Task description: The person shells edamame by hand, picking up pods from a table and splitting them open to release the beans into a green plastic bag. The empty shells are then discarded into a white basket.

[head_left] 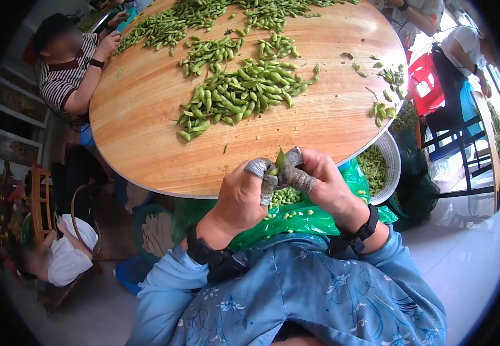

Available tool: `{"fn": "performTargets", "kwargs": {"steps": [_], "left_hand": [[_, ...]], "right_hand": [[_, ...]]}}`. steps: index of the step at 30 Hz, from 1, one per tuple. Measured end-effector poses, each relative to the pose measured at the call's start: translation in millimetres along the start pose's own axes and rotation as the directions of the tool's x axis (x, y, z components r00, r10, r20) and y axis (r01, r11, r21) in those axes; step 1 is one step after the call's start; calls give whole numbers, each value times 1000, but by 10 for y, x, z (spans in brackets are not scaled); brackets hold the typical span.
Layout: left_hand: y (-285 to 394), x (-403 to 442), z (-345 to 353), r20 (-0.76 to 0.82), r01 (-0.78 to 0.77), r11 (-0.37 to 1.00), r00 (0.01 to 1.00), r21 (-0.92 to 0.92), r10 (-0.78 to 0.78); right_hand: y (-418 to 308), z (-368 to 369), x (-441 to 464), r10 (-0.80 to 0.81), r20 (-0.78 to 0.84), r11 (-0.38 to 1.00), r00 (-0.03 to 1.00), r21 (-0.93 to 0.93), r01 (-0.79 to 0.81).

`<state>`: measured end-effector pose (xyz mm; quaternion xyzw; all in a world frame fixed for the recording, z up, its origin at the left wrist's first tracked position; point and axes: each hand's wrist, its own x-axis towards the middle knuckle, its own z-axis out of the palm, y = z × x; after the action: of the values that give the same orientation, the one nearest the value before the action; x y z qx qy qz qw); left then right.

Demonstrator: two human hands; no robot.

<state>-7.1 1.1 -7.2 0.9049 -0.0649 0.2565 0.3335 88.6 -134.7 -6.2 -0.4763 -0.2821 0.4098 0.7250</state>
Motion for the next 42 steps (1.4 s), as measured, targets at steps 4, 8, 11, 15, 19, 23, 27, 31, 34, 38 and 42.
{"fn": "performTargets", "kwargs": {"steps": [4, 8, 11, 15, 19, 23, 27, 31, 34, 38, 42], "left_hand": [[79, -29, 73, -12, 328, 867, 933, -375, -359], [102, -11, 117, 52, 410, 638, 863, -651, -502], [175, 65, 54, 245, 483, 245, 743, -841, -623], [4, 32, -41, 382, 481, 34, 735, -876, -560], [55, 104, -126, 491, 611, 99, 712, -785, -502], [72, 146, -203, 499, 685, 348, 715, -640, -490], [125, 139, -144, 448, 671, 452, 735, -588, -509], [73, 41, 23, 330, 575, 531, 808, -622, -488], [78, 47, -4, 346, 527, 748, 845, -405, -408], [72, 188, -165, 402, 430, 897, 843, -103, -358], [-272, 427, -261, -31, 216, 954, 976, 210, -215]], "right_hand": [[-57, 61, 11, -65, 11, 995, 998, -72, 66], [-89, 82, 6, -77, 2, 987, 997, -140, 77], [-133, 84, -1, -124, 19, 949, 992, -288, 125], [-84, -12, 10, -350, 224, 488, 909, -785, 382], [-101, 3, -18, -45, 43, 948, 998, -312, 56], [-120, -37, -28, 8, 82, 993, 997, -122, 2], [-122, -25, -77, -6, 55, 910, 998, -414, 28], [-70, -61, -112, -79, 58, 817, 995, -568, 98], [-122, -178, -207, -76, -34, 849, 996, -526, 47], [-465, -879, -540, -355, -267, 571, 896, -821, -19], [-801, -1275, -921, -479, -482, 366, 734, -869, -331]]}}
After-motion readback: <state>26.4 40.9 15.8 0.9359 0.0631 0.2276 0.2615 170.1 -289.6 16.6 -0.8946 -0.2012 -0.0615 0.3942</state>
